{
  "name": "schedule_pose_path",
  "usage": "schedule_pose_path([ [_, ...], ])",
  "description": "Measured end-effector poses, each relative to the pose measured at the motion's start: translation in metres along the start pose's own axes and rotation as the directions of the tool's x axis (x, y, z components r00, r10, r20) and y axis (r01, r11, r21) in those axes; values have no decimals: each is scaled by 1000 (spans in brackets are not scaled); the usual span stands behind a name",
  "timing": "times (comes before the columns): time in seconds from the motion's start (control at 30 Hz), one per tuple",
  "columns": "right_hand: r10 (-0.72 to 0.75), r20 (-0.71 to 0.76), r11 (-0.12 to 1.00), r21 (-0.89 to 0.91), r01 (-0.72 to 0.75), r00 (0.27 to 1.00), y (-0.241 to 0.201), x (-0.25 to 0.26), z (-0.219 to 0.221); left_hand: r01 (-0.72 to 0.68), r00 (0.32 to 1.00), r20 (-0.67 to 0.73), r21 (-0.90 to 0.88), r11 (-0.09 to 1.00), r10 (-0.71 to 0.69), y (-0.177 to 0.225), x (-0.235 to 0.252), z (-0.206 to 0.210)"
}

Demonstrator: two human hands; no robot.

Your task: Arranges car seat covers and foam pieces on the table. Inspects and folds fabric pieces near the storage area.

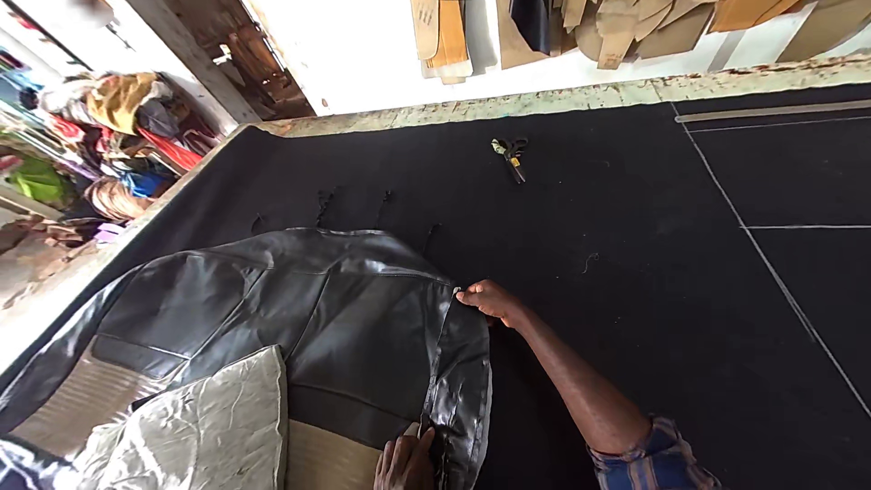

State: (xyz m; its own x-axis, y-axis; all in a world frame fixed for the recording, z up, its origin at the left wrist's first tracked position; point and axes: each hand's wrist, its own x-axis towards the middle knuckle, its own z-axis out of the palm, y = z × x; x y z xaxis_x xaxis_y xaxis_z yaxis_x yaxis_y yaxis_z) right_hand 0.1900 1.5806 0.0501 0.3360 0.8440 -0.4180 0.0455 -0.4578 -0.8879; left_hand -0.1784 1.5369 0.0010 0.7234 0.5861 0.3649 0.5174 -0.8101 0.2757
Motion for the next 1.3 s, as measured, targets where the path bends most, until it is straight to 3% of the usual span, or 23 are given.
schedule_pose_path([
  [0.17,49,-42,961,-270,-59,998,8,19,1,8,1000,-14,-1,1000,-8,1,1,1],
  [0.3,73,-68,957,-276,-89,995,11,10,-1,5,1000,-6,-17,1000,-5,-1,0,2],
  [0.5,-5,-140,913,-405,-53,990,17,1,0,17,1000,-6,-5,1000,-17,0,0,2],
  [0.7,-111,-275,934,-358,6,955,40,-11,5,16,1000,2,-26,1000,-16,-4,0,3],
  [0.87,-155,-277,933,-356,48,948,43,0,3,10,1000,-16,-53,999,-11,-5,1,2],
  [1.17,-76,-256,968,-249,10,964,28,8,1,4,1000,-20,-52,999,-5,-6,1,3],
  [1.3,-29,-258,954,-296,-50,966,23,11,2,3,1000,-29,-54,999,-5,-7,-1,7],
])
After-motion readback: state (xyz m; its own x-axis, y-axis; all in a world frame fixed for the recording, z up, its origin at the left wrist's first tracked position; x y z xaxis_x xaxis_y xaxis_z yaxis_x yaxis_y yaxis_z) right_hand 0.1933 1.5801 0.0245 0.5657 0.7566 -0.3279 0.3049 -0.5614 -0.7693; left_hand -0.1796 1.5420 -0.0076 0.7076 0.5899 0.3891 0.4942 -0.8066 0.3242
